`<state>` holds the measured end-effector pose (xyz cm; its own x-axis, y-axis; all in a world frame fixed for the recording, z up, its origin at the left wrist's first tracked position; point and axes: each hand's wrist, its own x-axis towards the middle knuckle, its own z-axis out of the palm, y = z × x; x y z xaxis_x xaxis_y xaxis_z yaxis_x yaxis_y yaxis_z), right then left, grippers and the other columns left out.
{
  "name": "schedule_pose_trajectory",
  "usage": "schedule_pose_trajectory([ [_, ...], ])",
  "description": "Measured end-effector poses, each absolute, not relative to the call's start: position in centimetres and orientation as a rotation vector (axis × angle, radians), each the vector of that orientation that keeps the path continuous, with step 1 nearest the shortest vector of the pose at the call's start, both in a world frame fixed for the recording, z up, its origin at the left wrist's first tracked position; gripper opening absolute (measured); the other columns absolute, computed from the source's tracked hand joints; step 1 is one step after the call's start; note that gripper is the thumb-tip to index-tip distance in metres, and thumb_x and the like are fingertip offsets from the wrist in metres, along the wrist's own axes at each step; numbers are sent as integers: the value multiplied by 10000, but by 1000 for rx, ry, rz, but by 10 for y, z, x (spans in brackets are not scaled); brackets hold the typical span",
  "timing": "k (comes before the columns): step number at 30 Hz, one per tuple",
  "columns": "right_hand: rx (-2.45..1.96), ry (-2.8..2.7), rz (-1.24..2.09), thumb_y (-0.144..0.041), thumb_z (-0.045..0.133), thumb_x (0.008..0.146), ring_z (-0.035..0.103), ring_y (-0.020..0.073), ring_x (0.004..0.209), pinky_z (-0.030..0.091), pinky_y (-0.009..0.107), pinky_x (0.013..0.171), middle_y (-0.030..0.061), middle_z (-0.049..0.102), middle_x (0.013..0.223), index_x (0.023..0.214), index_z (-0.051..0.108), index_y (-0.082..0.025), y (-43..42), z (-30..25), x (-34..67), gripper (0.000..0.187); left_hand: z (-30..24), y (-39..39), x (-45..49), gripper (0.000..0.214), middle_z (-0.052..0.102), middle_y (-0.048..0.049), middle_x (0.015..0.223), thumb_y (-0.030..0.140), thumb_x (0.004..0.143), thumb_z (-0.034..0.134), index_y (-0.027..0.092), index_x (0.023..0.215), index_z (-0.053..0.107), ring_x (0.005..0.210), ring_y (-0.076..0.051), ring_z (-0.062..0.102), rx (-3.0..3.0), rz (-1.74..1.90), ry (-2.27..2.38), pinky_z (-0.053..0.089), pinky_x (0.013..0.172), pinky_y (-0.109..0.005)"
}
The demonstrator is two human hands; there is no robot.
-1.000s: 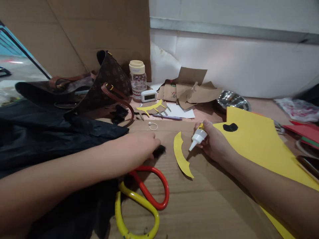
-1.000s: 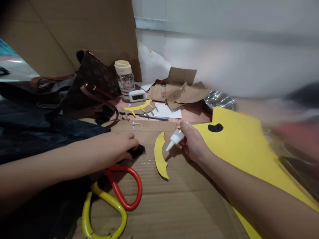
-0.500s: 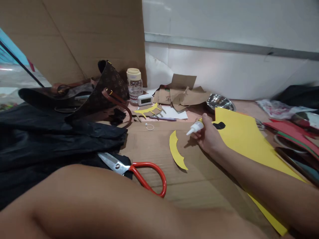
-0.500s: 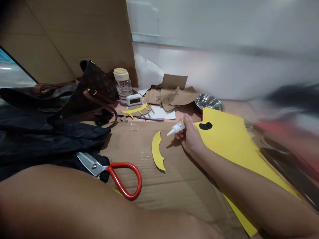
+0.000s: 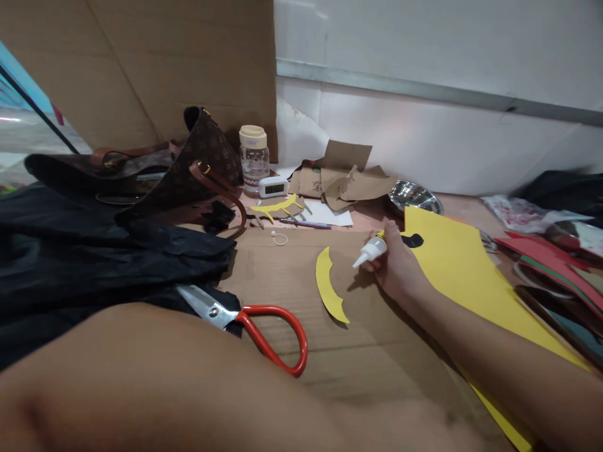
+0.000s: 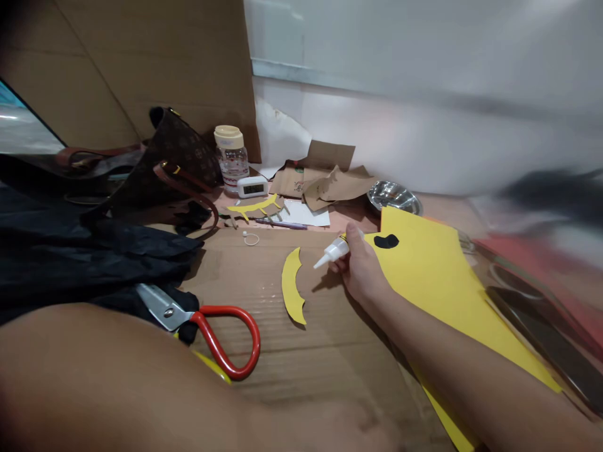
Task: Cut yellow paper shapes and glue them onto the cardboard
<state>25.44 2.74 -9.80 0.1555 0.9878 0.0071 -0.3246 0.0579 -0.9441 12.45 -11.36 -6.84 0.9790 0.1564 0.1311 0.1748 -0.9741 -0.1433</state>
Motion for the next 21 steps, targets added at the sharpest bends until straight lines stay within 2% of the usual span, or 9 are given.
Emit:
schedule_pose_trajectory([
  [2,-1002,-914,1233,-688,813,709,305,45,387,333,169,361,-82,460,533,693,484,-213,27,-96,251,579,-70,-99,97,271,762,-94,1101,291,1009,499,260,1062,763,873,-185,698,-3004,-185,-95,546,640,-287],
  [4,-1007,-960,1256,-688,815,700,298,46,384,316,169,356,-83,464,531,693,496,-213,27,-95,246,572,-72,-85,64,347,734,-155,1218,299,1014,467,142,1147,746,955,-237,703,-2945,-186,-318,559,712,-346],
  [6,-1031,-1011,1286,-689,780,736,344,66,381,333,185,360,-73,466,498,695,548,-209,26,-96,242,535,-74,-75,35,412,693,-178,1312,303,1008,467,74,1279,677,1077,-288,681,-2902,-246,-431,549,823,-395],
  [9,-1081,-1087,1307,-718,688,804,405,93,367,346,207,370,-51,467,427,721,666,-176,21,-97,238,549,-80,-64,12,442,658,-159,1384,317,1020,475,65,1348,629,1207,-311,627,-2833,-335,-563,490,967,-419],
  [14,-1109,-1159,1244,-837,573,812,354,88,322,286,207,372,-77,354,329,758,709,-160,17,-100,241,692,-88,-55,11,508,672,-125,1374,464,1052,443,97,1335,650,1225,-287,615,-2868,-437,-658,452,1031,-390],
  [17,-1063,-1089,1307,-816,682,743,337,76,367,347,203,414,-96,358,384,807,691,-177,19,-99,244,642,-94,-51,11,508,673,-108,1381,484,1046,453,118,1330,660,1239,-264,611,-2970,-459,-703,457,1043,-357],
  [21,-1074,-1008,1365,-538,914,677,356,66,479,363,163,464,-96,433,551,875,622,-223,20,-95,245,473,-107,-44,10,497,708,-109,1324,488,1035,454,118,1253,703,1215,-267,634,-3024,-547,-696,484,1029,-358],
])
